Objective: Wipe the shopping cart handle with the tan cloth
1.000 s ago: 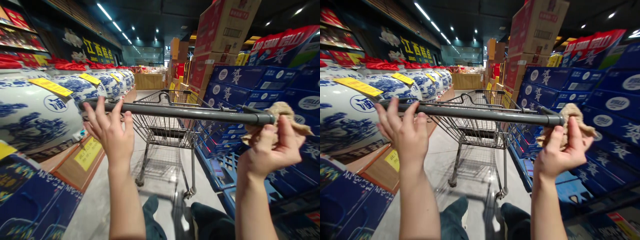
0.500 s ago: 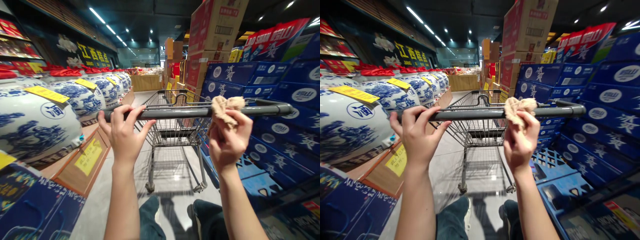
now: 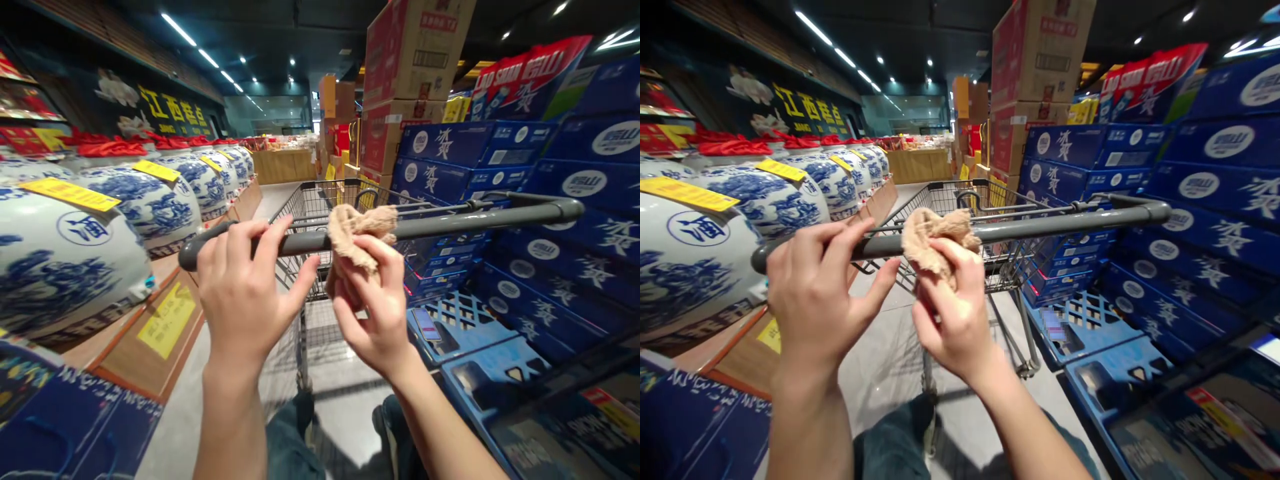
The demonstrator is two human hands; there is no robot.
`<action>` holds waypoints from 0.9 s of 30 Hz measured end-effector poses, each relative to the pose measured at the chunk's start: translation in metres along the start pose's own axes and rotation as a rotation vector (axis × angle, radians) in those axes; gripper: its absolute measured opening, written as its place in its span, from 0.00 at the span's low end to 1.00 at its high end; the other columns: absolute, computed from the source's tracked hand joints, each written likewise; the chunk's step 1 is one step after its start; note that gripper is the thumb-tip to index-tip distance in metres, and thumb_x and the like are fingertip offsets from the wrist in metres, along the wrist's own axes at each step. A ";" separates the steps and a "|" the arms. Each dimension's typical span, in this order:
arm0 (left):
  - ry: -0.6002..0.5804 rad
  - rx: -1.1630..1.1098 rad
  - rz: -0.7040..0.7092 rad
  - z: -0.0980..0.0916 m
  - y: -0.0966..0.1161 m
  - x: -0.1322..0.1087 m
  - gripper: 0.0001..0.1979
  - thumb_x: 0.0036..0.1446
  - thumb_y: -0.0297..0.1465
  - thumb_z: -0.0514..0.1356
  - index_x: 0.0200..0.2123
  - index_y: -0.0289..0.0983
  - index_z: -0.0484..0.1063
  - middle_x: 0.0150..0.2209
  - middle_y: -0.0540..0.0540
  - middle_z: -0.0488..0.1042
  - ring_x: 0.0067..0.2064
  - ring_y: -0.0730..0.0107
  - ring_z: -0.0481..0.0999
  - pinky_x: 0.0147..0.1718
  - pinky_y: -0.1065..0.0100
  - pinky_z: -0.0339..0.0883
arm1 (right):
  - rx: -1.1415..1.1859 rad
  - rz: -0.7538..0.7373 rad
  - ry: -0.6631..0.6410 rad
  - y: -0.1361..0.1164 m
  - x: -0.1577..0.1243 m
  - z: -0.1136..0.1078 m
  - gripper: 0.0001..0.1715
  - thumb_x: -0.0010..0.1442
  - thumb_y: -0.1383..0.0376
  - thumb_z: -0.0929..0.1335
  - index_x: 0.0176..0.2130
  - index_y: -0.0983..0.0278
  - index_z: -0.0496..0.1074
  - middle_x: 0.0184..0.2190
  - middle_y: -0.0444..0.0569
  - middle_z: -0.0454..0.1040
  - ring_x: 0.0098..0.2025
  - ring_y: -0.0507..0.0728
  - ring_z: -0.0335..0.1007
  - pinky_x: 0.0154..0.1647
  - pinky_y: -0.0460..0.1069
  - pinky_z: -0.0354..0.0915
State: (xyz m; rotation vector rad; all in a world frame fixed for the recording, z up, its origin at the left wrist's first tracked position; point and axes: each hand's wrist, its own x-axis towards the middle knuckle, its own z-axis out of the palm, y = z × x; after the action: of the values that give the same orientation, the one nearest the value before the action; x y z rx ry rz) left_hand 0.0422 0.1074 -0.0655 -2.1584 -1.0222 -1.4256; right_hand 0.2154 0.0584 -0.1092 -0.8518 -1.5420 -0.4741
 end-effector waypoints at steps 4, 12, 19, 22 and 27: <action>-0.106 0.014 0.144 -0.016 0.001 0.002 0.41 0.64 0.39 0.62 0.77 0.52 0.53 0.66 0.43 0.71 0.62 0.44 0.72 0.65 0.45 0.58 | 0.258 0.036 -0.163 -0.016 0.006 0.000 0.45 0.65 0.69 0.67 0.76 0.59 0.53 0.71 0.61 0.65 0.75 0.66 0.61 0.75 0.66 0.63; -0.186 0.168 0.129 0.000 0.018 0.014 0.34 0.58 0.38 0.67 0.67 0.47 0.69 0.60 0.37 0.75 0.59 0.41 0.71 0.61 0.41 0.57 | 0.382 0.109 -0.261 -0.007 0.011 -0.017 0.47 0.68 0.65 0.66 0.79 0.56 0.46 0.77 0.58 0.58 0.77 0.67 0.58 0.74 0.66 0.64; -0.272 0.195 0.008 0.009 0.033 0.040 0.22 0.58 0.45 0.68 0.52 0.42 0.77 0.48 0.40 0.78 0.52 0.46 0.75 0.50 0.51 0.64 | -0.234 0.155 -0.001 0.037 0.018 -0.030 0.32 0.71 0.57 0.63 0.71 0.55 0.66 0.68 0.56 0.69 0.76 0.74 0.54 0.76 0.78 0.42; -0.372 0.220 0.041 0.001 0.033 0.049 0.21 0.59 0.44 0.66 0.51 0.41 0.76 0.47 0.41 0.78 0.52 0.47 0.76 0.48 0.54 0.64 | -0.296 0.156 -0.006 0.052 0.018 -0.027 0.29 0.71 0.55 0.64 0.67 0.57 0.71 0.59 0.56 0.75 0.71 0.72 0.59 0.75 0.75 0.43; -0.431 0.248 0.071 -0.001 0.040 0.055 0.21 0.59 0.45 0.67 0.49 0.38 0.74 0.45 0.40 0.79 0.50 0.48 0.77 0.46 0.56 0.64 | -0.291 0.123 0.037 0.059 0.018 -0.025 0.22 0.69 0.53 0.64 0.55 0.59 0.77 0.53 0.57 0.74 0.69 0.73 0.59 0.73 0.71 0.48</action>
State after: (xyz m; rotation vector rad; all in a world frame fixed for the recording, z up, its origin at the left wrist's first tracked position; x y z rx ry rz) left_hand 0.0832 0.1004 -0.0124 -2.3321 -1.1781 -0.7661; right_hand 0.2766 0.0827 -0.0983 -1.1479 -1.3961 -0.6302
